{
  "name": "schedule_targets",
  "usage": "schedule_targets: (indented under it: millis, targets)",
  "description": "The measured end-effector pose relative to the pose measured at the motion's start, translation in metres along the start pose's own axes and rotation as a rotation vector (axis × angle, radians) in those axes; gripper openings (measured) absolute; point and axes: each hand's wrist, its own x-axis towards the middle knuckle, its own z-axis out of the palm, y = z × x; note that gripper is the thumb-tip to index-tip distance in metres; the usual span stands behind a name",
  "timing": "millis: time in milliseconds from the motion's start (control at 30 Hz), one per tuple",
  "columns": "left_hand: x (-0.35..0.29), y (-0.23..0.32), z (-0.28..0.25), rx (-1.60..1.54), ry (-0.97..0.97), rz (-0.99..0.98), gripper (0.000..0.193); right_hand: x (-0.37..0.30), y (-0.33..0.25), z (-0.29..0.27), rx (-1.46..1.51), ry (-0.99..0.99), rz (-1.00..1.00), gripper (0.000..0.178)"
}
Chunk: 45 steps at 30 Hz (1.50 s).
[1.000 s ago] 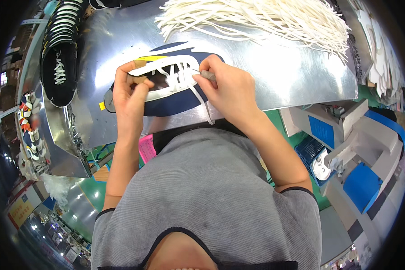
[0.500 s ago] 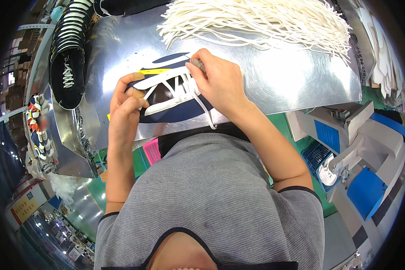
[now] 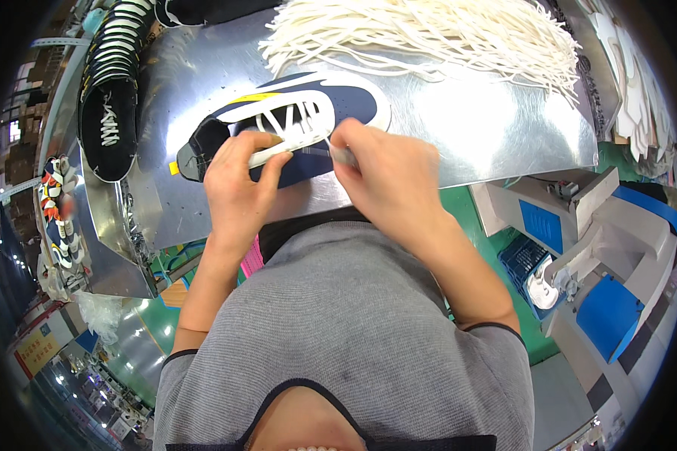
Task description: The person laces several blue, white, and yellow shoe uppers by hand, threading white laces through the eyelets and securing them at the tongue.
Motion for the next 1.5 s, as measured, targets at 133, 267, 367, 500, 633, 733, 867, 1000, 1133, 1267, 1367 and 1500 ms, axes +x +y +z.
schedule_targets:
  millis: [133,267,367,500,633,733,867,1000,1133,1267,1367,1500]
  targets:
    - [0.019,-0.008,-0.009,-0.041,0.063,-0.032,0.017,-0.043,0.016,0.001,0.058,-0.513,-0.317,0.013]
    - [0.018,-0.009,-0.011,-0.035,0.139,0.074,0.018,-0.022,0.016,-0.002,0.358,-0.26,0.085,0.013]
    - [0.02,0.008,-0.014,-0.112,0.071,0.191,0.018,0.019,0.019,0.019,0.587,-0.143,0.246,0.021]
    - [0.023,0.013,-0.024,-0.08,0.071,0.18,0.019,0.022,0.015,0.032,0.974,-0.289,0.3,0.021]
    - [0.031,0.007,-0.03,-0.052,0.073,0.114,0.024,-0.034,0.014,0.034,0.768,-0.554,0.022,0.018]
    - [0.028,-0.003,-0.021,0.081,-0.19,0.116,0.029,-0.027,0.016,0.023,0.775,-0.478,0.039,0.02]
    - [0.023,-0.001,-0.012,0.365,-0.386,0.06,0.031,0.019,0.014,0.017,0.691,-0.164,0.145,0.017]
    - [0.028,-0.009,-0.016,0.043,-0.449,-0.076,0.033,0.04,0.024,0.041,0.604,0.046,-0.051,0.016]
    - [0.028,-0.015,-0.015,-0.163,-0.462,-0.177,0.037,0.043,0.031,0.054,0.394,0.087,-0.14,0.014]
    - [0.026,-0.006,-0.005,-0.029,-0.337,-0.153,0.034,0.043,0.028,0.063,0.449,0.193,-0.118,0.012]
    - [0.025,-0.011,0.005,0.053,-0.245,-0.116,0.028,0.042,0.029,0.061,0.439,0.185,-0.115,0.017]
    - [0.027,-0.008,0.007,0.145,-0.272,-0.114,0.027,0.026,0.02,0.043,0.533,0.168,0.004,0.023]
